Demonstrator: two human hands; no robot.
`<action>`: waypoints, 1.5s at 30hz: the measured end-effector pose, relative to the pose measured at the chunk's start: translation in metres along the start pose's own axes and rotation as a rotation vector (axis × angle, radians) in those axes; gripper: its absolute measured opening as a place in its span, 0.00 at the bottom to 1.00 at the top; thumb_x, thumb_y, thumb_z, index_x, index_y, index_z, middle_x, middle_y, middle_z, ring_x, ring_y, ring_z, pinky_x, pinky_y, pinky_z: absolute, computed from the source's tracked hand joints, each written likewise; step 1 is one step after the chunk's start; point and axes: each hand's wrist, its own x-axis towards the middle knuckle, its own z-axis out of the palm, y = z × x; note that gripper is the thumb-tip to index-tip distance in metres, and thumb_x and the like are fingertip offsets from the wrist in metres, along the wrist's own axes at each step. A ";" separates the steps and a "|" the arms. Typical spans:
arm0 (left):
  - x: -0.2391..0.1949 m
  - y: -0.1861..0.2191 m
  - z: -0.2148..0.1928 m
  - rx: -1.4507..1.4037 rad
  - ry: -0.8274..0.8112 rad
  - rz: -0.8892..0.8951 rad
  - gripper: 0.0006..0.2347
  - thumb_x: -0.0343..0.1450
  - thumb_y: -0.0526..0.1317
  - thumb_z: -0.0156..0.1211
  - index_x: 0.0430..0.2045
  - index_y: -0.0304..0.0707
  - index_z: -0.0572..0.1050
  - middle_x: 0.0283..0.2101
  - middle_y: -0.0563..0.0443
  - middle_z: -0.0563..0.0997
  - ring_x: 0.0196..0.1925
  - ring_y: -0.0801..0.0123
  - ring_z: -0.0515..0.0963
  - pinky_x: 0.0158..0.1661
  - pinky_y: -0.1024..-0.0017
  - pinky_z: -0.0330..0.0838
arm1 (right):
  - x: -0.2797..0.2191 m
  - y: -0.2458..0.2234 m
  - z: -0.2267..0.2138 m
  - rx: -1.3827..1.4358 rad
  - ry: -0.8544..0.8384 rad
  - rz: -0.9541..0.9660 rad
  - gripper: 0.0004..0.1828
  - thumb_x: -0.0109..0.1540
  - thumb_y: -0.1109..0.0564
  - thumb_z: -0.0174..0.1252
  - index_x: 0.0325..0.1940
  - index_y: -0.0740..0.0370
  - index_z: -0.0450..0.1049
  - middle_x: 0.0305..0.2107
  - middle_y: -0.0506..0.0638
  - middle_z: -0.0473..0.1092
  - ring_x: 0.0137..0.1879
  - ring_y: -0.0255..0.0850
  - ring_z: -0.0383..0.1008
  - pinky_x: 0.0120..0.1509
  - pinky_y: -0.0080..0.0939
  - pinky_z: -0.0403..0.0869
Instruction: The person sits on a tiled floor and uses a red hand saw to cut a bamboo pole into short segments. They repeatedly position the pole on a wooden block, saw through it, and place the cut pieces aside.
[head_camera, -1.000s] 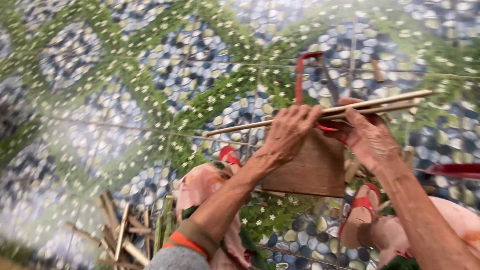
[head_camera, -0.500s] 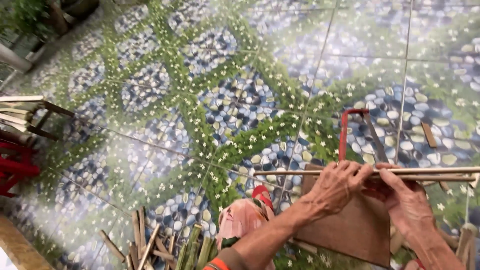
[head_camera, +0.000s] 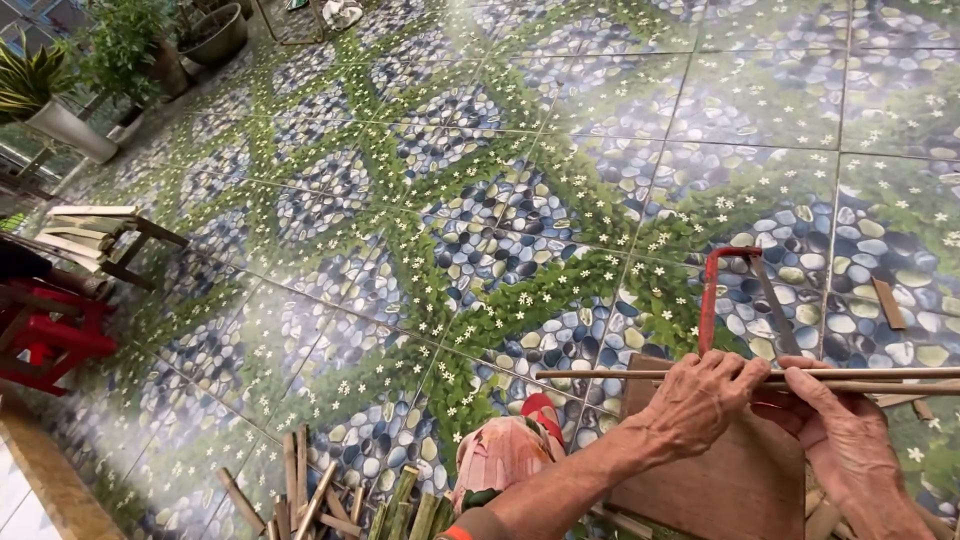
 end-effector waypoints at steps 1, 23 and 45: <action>0.000 -0.002 0.000 0.000 0.001 0.001 0.12 0.80 0.31 0.49 0.58 0.32 0.66 0.43 0.37 0.77 0.41 0.50 0.77 0.41 0.57 0.72 | 0.003 0.001 -0.001 0.000 0.000 -0.002 0.12 0.71 0.62 0.51 0.58 0.69 0.71 0.51 0.66 0.73 0.52 0.63 0.75 0.59 0.59 0.78; 0.002 -0.013 -0.003 -0.029 0.250 0.141 0.24 0.72 0.36 0.52 0.66 0.39 0.64 0.65 0.33 0.67 0.69 0.42 0.67 0.65 0.53 0.61 | 0.001 -0.013 0.017 0.254 0.259 -0.027 0.10 0.60 0.63 0.64 0.46 0.65 0.78 0.32 0.65 0.80 0.33 0.58 0.82 0.39 0.54 0.83; 0.018 -0.003 0.015 -0.135 0.045 0.073 0.22 0.71 0.33 0.51 0.63 0.42 0.65 0.59 0.45 0.78 0.56 0.53 0.78 0.45 0.59 0.69 | -0.022 -0.045 0.020 0.067 0.185 0.024 0.08 0.63 0.61 0.63 0.45 0.65 0.79 0.35 0.65 0.82 0.41 0.57 0.86 0.46 0.52 0.85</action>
